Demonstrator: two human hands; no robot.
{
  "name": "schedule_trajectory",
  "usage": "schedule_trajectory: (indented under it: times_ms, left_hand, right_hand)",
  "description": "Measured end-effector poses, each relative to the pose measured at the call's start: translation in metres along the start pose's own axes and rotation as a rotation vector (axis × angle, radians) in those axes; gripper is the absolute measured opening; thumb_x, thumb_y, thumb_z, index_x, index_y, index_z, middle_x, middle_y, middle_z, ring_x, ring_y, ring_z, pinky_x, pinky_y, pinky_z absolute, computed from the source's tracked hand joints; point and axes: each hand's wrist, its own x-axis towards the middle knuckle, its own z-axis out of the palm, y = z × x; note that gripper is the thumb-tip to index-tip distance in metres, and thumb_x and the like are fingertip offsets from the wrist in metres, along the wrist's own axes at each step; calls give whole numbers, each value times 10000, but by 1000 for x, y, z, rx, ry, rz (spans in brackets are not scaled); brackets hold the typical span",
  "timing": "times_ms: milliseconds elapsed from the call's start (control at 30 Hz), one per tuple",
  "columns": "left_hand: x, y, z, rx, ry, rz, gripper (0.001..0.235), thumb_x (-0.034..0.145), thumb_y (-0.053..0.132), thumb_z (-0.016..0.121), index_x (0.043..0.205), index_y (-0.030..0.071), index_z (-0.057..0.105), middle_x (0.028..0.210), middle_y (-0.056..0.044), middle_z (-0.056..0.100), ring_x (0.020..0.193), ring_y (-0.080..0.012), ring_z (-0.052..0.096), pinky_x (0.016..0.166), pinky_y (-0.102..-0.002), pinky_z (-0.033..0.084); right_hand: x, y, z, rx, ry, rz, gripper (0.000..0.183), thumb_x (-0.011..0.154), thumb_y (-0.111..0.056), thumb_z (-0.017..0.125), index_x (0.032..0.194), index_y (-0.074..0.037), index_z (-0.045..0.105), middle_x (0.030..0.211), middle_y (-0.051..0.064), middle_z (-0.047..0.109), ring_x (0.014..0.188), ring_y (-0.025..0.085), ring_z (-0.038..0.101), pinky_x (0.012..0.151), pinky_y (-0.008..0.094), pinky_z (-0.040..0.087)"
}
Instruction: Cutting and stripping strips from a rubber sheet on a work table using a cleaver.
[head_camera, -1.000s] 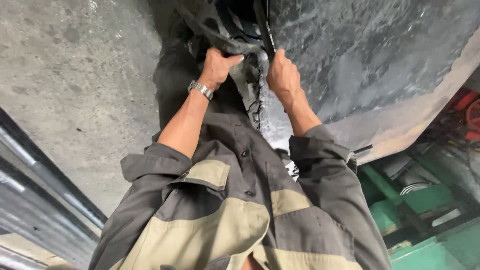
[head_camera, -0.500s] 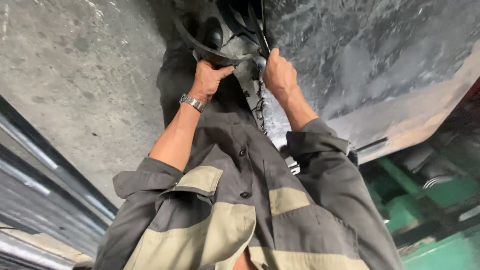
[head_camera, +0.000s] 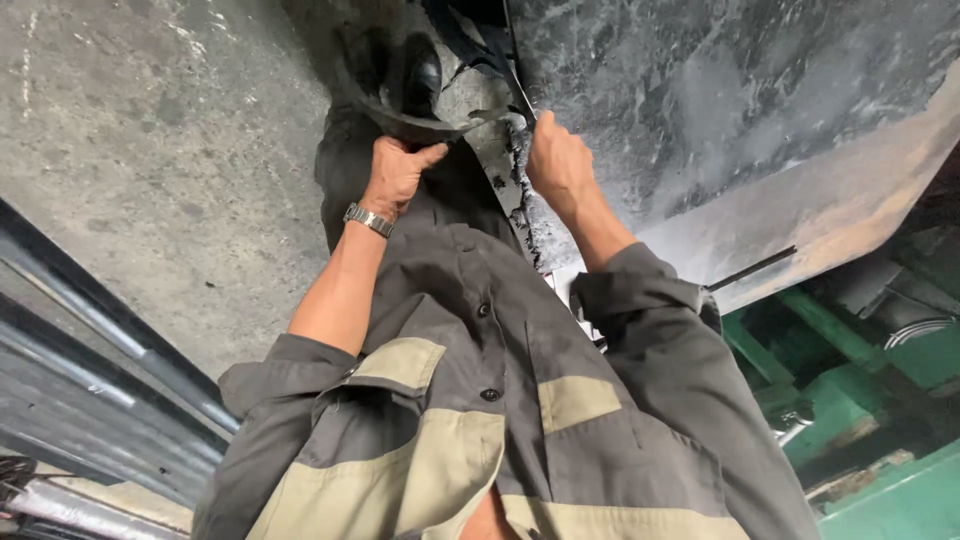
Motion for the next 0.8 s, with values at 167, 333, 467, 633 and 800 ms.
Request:
schedule_trajectory:
  times_ms: [167,333,467,633,800]
  left_hand:
    - [-3,-9,-10,93,35,-68,211,890,53,858,908,-88,702,888,-22,682,756,-124,569,693,-315,489]
    - [-3,-11,-15,24,-4,-49,164,879,25,840,976,-76,754,953,-42,741,810,-127,635,755,-299,538]
    - [-8,-14,-17,-3,-11,13,278,832,26,824,1091,-25,736,1082,-26,751,949,-117,675,881,-282,552]
    - [-21,-34,-30,-112,4,-31,239,836,32,839,1047,-24,743,1020,-26,744,894,-123,665,841,-285,557]
    - [-16,-23,-32,31,49,-65,154,827,56,857,872,-30,737,846,-19,734,743,-122,643,698,-281,536]
  right_hand:
    - [-40,-8,-12,11,66,15,98,957,-59,510,1029,2,483,820,304,679,747,524,662,662,623,515]
    - [-98,4,-14,50,87,6,119,994,-82,518,1040,18,473,792,301,665,693,525,646,624,638,491]
    - [-57,5,1,40,50,-14,128,943,-56,520,1033,19,468,796,296,667,701,517,653,609,620,505]
    - [-18,-4,6,6,18,-17,121,928,-38,518,1025,22,475,799,287,679,711,504,667,609,599,529]
    - [-69,11,3,48,77,-15,109,962,-21,489,1061,26,488,815,293,676,721,506,666,620,611,514]
